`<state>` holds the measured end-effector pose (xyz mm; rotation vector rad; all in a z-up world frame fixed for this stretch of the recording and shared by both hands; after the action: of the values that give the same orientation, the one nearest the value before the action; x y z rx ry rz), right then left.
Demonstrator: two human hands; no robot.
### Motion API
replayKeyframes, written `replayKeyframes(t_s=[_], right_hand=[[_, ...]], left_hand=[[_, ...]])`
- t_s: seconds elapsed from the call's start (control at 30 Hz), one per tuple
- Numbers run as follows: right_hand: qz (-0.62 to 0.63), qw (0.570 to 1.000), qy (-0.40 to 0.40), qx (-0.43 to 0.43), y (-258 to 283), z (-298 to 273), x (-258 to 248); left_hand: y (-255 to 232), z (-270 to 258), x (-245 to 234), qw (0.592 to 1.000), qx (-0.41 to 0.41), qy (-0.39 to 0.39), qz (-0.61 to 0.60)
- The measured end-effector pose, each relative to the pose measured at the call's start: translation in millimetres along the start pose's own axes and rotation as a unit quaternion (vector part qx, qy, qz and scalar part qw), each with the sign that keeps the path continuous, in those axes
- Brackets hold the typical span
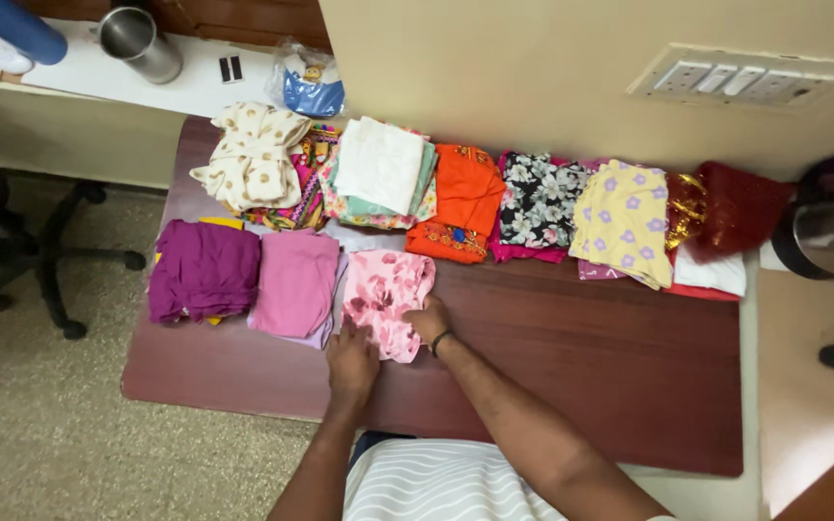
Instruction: The person retrieves various items of clothing and a packaged hat from a shelving unit and carries them to a desk to arrange them into neat stacks.
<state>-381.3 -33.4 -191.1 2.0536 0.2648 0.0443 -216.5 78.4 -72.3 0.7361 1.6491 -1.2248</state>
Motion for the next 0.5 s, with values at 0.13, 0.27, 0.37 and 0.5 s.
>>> replayKeyframes(t_s=[0.13, 0.27, 0.37, 0.5], right_hand=[[-0.156, 0.984, -0.014, -0.085, 87.6, -49.7, -17.9], [-0.291, 0.951, 0.047, -0.093, 177.2, -113.4, -6.6], [-0.361, 0.880, 0.158, -0.266, 208.1, -152.6, 23.9], [0.025, 0.977, 0.091, -0.191, 163.2, -140.6, -42.2]], left_hand=[[4.7, 9.9, 12.7, 0.942, -0.050, 0.002, -0.331], [-22.1, 7.0, 44.2, 0.547, -0.214, 0.204, -0.783], [-42.5, 11.3, 56.5, 0.378, -0.163, 0.266, -0.871], [-46.5, 23.9, 87.0, 0.374, -0.193, 0.347, -0.838]])
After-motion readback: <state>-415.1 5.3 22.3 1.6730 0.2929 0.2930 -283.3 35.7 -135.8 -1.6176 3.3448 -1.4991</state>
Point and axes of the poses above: each hand's wrist, its own z-axis towards the middle knuckle, its own x-axis out of the palm, y = z × x, the point moved 7 cm from there along z, towards the middle knuckle, and after that the axes turned 7 degrees about z, right-handed, at the moved point
